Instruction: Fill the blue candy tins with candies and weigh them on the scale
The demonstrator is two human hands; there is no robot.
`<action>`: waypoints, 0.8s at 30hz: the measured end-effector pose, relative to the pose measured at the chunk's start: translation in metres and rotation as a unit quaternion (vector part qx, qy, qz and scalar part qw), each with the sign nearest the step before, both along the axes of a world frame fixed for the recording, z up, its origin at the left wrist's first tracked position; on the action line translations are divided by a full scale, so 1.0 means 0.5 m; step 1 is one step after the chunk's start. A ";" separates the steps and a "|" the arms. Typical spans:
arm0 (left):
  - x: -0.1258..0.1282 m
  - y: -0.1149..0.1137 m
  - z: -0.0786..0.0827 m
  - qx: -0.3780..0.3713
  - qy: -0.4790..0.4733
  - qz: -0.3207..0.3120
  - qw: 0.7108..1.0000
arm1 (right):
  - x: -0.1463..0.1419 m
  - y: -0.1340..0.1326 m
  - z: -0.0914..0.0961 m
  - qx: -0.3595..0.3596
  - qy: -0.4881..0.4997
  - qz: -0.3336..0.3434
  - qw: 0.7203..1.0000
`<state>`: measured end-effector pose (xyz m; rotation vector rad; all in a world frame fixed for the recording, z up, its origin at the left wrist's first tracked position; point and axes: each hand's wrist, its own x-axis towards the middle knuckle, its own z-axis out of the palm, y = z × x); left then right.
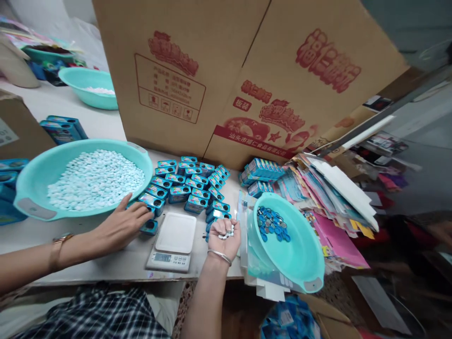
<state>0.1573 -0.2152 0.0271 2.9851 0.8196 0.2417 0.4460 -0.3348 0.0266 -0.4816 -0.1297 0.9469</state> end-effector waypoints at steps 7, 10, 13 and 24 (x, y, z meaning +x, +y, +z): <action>-0.166 -0.053 -0.044 -0.004 -0.040 0.123 0.992 | 0.002 -0.009 0.002 0.010 -0.005 -0.012 1.000; -0.202 -0.064 -0.070 -0.009 -0.052 0.099 0.994 | 0.001 -0.003 0.000 0.004 -0.014 0.008 1.000; -0.177 -0.076 -0.042 -0.029 -0.077 0.047 0.995 | 0.005 -0.003 0.001 0.010 -0.014 0.002 1.000; 0.174 -0.058 0.014 -0.065 -0.039 -0.054 0.996 | 0.007 -0.030 0.007 0.021 0.019 -0.022 0.999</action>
